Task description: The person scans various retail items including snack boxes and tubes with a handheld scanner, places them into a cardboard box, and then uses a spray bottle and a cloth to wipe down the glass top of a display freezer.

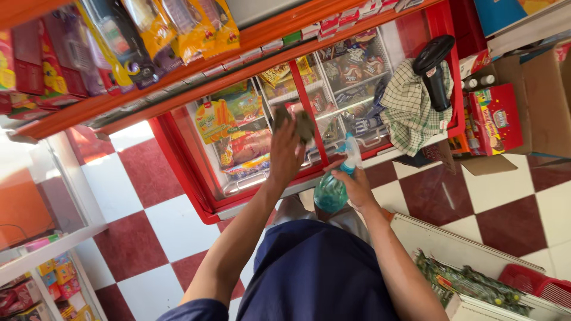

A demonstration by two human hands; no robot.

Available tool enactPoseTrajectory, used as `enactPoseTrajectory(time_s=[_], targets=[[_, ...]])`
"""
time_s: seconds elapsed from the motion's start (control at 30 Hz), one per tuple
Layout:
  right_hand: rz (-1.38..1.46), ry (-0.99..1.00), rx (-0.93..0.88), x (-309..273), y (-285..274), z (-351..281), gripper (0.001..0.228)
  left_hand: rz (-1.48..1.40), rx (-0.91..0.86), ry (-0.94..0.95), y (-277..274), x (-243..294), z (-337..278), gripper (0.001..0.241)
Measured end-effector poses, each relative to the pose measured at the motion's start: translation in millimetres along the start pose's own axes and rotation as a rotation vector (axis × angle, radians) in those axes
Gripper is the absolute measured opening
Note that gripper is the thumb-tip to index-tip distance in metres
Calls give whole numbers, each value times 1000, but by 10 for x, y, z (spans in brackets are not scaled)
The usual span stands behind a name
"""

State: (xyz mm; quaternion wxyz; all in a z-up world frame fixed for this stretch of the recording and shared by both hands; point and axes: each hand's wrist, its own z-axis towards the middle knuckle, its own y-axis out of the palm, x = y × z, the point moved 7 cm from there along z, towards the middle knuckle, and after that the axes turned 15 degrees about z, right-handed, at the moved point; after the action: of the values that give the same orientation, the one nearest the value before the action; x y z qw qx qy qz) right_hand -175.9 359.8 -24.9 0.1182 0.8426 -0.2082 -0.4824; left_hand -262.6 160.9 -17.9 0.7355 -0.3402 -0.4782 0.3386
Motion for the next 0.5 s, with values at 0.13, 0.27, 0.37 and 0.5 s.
enactPoseTrajectory(time_s=[0.13,0.27,0.37,0.5], targets=[[113,30,89,211,-218,92,37,-11,-235,157,-86,96,-405,47],[-118,-140,63,97,-214,152,25,-79,-226,178,-165,169,-439,64],[-171,-149,51,-168,-52,106,34,-130,-208,84,-110,162,-392,58],[-213,-151,54,-411,101,210,46,-234,-109,19,-183,165,-330,58]])
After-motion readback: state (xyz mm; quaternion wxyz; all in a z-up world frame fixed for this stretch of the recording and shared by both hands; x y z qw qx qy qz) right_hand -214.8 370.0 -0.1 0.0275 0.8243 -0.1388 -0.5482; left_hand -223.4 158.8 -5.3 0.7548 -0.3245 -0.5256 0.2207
